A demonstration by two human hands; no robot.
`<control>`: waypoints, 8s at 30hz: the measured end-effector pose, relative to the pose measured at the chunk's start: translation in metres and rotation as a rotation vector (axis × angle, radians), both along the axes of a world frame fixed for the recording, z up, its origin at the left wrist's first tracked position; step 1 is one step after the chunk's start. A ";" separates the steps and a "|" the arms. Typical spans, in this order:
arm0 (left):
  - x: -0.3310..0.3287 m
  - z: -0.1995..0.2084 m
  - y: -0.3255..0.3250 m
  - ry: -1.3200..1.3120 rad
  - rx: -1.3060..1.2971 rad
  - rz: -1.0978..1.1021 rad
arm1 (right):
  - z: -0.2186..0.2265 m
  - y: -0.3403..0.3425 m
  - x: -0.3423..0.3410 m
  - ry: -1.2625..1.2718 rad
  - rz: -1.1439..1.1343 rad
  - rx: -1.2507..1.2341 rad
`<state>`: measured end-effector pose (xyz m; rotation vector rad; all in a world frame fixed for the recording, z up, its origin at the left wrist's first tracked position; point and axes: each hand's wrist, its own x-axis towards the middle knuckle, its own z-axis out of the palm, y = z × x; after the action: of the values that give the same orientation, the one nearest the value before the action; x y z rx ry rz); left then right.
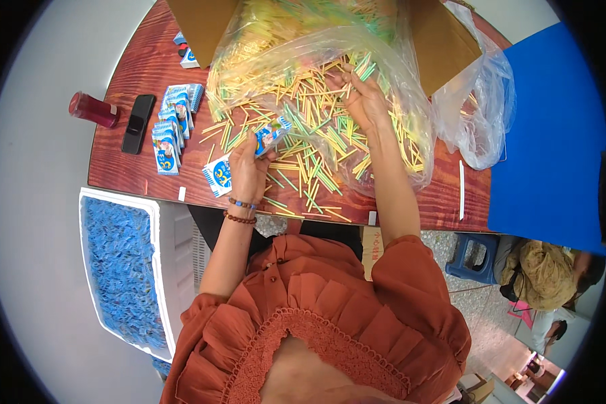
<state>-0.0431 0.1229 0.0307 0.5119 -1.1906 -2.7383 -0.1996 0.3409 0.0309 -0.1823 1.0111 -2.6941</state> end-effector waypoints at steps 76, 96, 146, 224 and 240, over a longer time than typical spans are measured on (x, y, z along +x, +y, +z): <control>-0.001 0.011 0.018 0.051 -0.042 0.034 | 0.066 -0.081 0.123 0.467 -0.362 0.491; -0.004 0.022 0.015 0.018 -0.154 -0.043 | 0.064 -0.054 0.136 0.599 -0.362 0.905; 0.009 0.003 0.014 0.022 -0.035 -0.196 | 0.046 -0.091 0.133 0.572 -0.320 0.630; 0.074 -0.027 -0.157 -0.113 -1.014 0.726 | 0.007 -0.304 0.080 0.732 0.296 1.201; 0.048 -0.029 -0.103 -0.117 -1.689 0.206 | 0.007 -0.149 0.092 0.794 0.375 1.468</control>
<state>0.0047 0.0196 0.0014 0.4185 -2.5349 -0.7930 -0.1073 0.1919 0.0382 -0.9725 2.4702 -0.9721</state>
